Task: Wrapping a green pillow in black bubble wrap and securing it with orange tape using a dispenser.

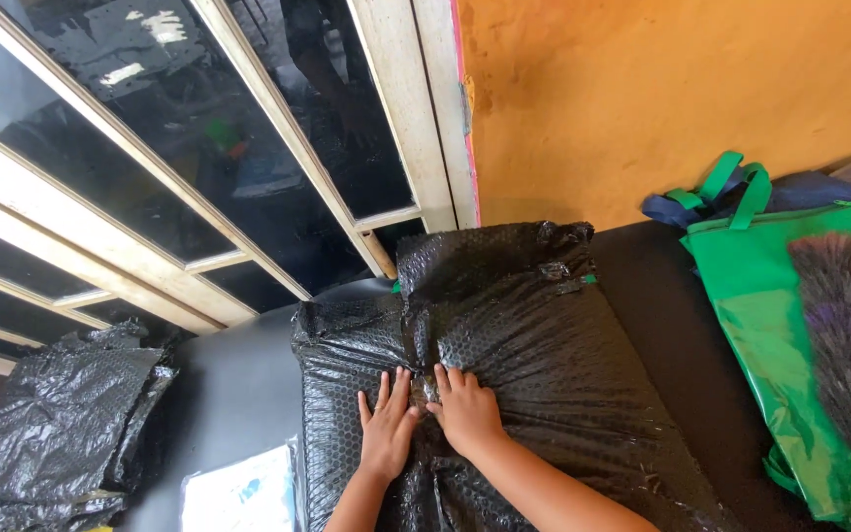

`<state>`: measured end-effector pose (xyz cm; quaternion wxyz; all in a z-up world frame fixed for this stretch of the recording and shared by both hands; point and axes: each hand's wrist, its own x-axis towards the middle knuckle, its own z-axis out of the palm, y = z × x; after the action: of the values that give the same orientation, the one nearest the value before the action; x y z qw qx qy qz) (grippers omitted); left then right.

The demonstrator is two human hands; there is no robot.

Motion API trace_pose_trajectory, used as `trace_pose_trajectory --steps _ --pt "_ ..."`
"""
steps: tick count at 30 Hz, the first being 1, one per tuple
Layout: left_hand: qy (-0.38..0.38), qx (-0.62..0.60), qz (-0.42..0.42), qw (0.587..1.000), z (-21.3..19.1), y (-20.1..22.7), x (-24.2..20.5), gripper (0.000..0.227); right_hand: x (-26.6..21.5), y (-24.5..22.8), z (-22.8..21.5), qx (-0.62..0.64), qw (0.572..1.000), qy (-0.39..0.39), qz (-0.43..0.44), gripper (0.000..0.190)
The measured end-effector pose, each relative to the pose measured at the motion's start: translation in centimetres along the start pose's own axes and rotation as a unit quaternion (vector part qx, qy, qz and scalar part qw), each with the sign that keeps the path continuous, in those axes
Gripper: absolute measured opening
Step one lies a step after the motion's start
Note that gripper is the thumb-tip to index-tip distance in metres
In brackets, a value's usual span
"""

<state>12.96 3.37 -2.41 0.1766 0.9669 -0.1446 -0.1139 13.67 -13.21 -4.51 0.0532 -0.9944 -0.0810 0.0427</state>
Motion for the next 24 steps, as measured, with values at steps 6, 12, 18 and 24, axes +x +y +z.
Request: trace_pose_trajectory --steps 6,12,18,24 --pt "-0.001 0.091 0.000 0.996 0.7 0.5 0.1 0.068 0.8 -0.4 0.4 -0.043 0.997 -0.060 0.025 0.081" --pt "-0.005 0.092 -0.008 0.996 0.3 0.4 0.1 0.061 -0.8 2.4 -9.2 0.144 0.976 -0.160 0.003 0.066" --pt "-0.011 0.067 -0.014 0.998 0.1 0.7 -0.2 0.059 3.4 15.8 -13.6 0.505 0.844 -0.059 0.174 0.029" --pt "-0.042 0.044 -0.052 0.997 -1.6 2.2 -0.1 0.058 9.5 32.7 -4.0 0.400 0.814 0.183 0.379 0.053"
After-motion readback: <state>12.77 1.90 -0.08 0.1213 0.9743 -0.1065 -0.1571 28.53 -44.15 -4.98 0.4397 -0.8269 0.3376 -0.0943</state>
